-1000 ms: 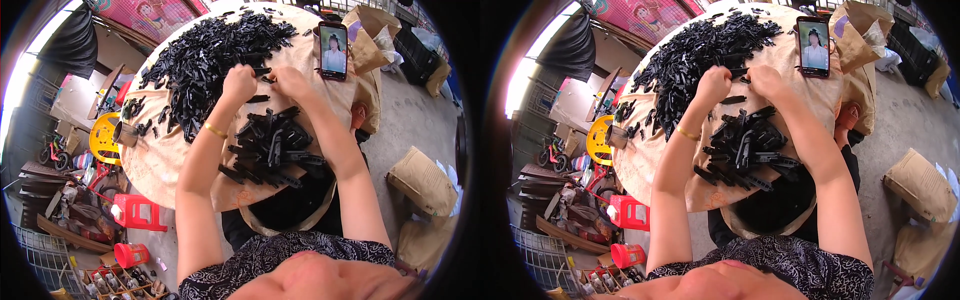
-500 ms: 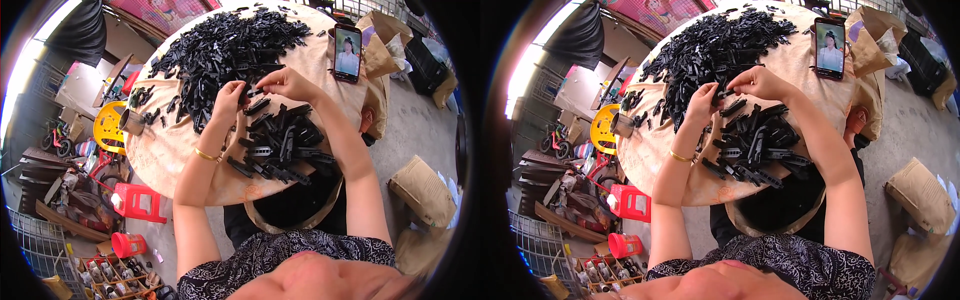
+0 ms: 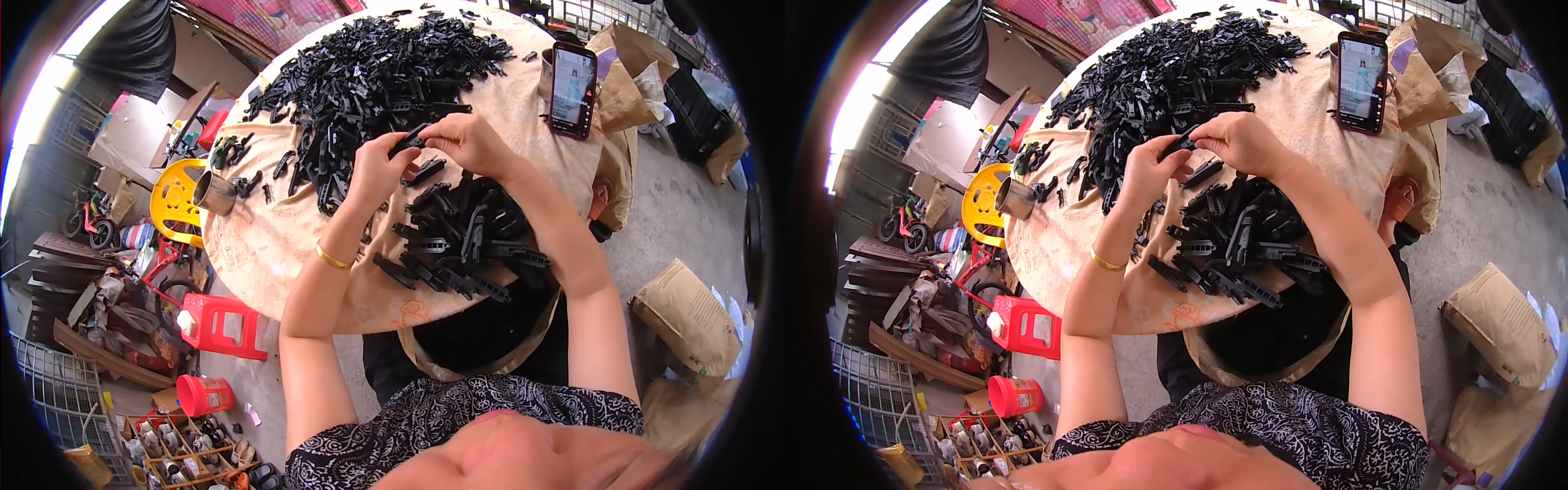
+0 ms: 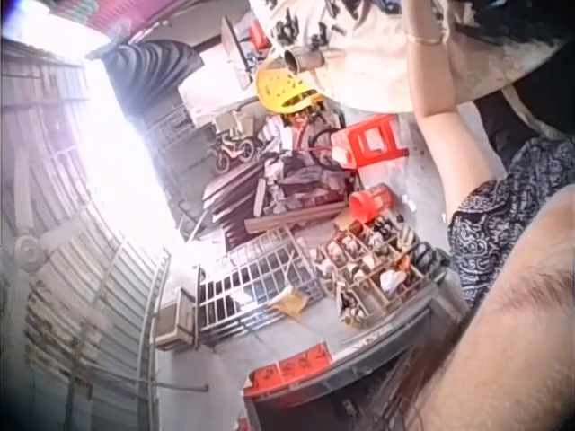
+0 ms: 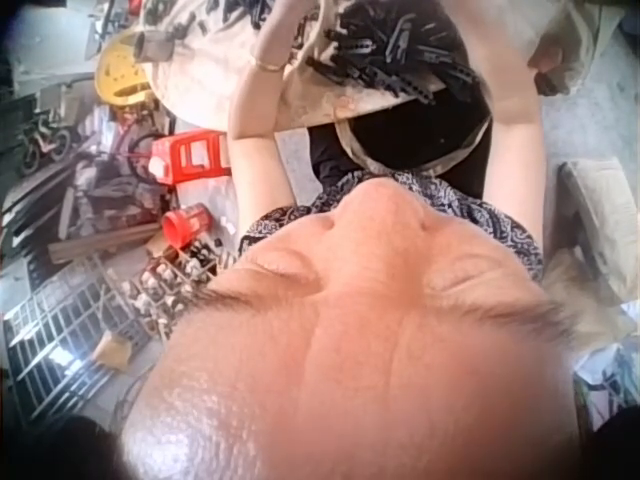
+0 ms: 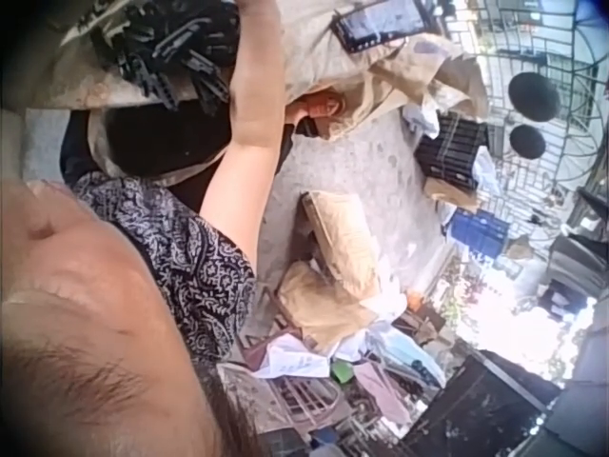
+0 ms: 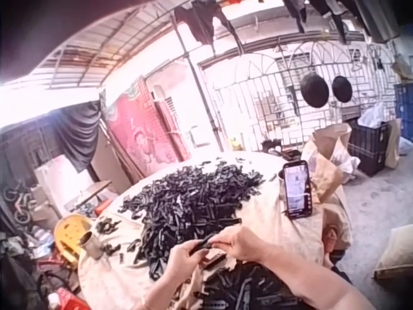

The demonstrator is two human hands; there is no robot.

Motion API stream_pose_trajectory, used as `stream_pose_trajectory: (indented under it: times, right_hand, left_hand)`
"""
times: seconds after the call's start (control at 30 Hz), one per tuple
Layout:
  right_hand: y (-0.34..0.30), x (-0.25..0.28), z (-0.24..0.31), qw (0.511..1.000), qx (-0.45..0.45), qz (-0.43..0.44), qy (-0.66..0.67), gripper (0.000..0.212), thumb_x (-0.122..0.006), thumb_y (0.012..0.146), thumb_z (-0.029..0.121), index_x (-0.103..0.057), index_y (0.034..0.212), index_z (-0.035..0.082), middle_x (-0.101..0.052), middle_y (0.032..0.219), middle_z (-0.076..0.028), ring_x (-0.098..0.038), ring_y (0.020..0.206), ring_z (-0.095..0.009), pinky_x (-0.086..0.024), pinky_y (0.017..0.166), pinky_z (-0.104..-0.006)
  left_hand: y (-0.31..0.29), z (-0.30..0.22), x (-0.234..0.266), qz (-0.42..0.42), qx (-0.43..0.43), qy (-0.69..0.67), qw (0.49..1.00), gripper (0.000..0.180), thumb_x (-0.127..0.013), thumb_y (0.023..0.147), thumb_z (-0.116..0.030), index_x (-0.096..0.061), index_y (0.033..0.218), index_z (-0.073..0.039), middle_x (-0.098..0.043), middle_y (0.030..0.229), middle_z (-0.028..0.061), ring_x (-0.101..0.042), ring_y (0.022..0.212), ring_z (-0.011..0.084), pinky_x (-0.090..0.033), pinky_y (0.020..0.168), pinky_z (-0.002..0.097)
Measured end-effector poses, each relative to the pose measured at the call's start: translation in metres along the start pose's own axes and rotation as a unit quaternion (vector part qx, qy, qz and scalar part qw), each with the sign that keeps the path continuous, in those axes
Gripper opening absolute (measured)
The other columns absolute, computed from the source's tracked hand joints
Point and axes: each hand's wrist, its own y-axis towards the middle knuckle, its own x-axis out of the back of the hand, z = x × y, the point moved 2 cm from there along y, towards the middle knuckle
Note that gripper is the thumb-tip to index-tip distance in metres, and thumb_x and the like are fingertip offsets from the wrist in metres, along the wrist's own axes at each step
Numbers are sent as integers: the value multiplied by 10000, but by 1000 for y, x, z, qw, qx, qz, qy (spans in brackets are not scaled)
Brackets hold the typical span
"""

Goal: The person assembles black plastic pieces by snapping parts together by hand and stacking the assembled components on the table.

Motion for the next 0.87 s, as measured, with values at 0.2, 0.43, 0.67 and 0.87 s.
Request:
stream_pose_trajectory:
  times: [0.2,0.43,0.67,0.87]
  right_hand:
    - [6,6,8,993,74,-70,-52,338,-700,703,110,-622,1019,16,-635,845,-129,-616,823,-239,-480,769,-307]
    - [1,6,4,987,-103,118,37,340,-707,700,110,-618,1008,-2,-638,912,-156,-632,801,-254,-491,723,-311]
    - [1,6,9,997,-22,57,-38,297,-702,700,102,-619,963,-8,-625,878,-162,-613,783,-286,-486,693,-339]
    - [2,4,8,987,-114,113,32,309,-694,731,135,-608,997,5,-627,889,-156,-615,817,-278,-482,713,-332]
  left_hand:
    - [-8,-12,0,2,-45,156,987,243,-589,820,-35,-585,1049,48,-627,657,128,-612,567,137,-468,520,259]
    - [-8,-7,-3,-13,-163,240,957,221,-627,759,-51,-618,966,25,-608,748,220,-615,661,336,-473,586,337]
    - [-8,-10,-3,-36,-166,221,960,225,-638,762,-34,-607,976,26,-626,741,191,-625,627,290,-476,579,319]
    - [-9,-12,7,47,-92,184,977,307,-649,789,-48,-587,1085,3,-652,821,138,-583,712,107,-468,660,250]
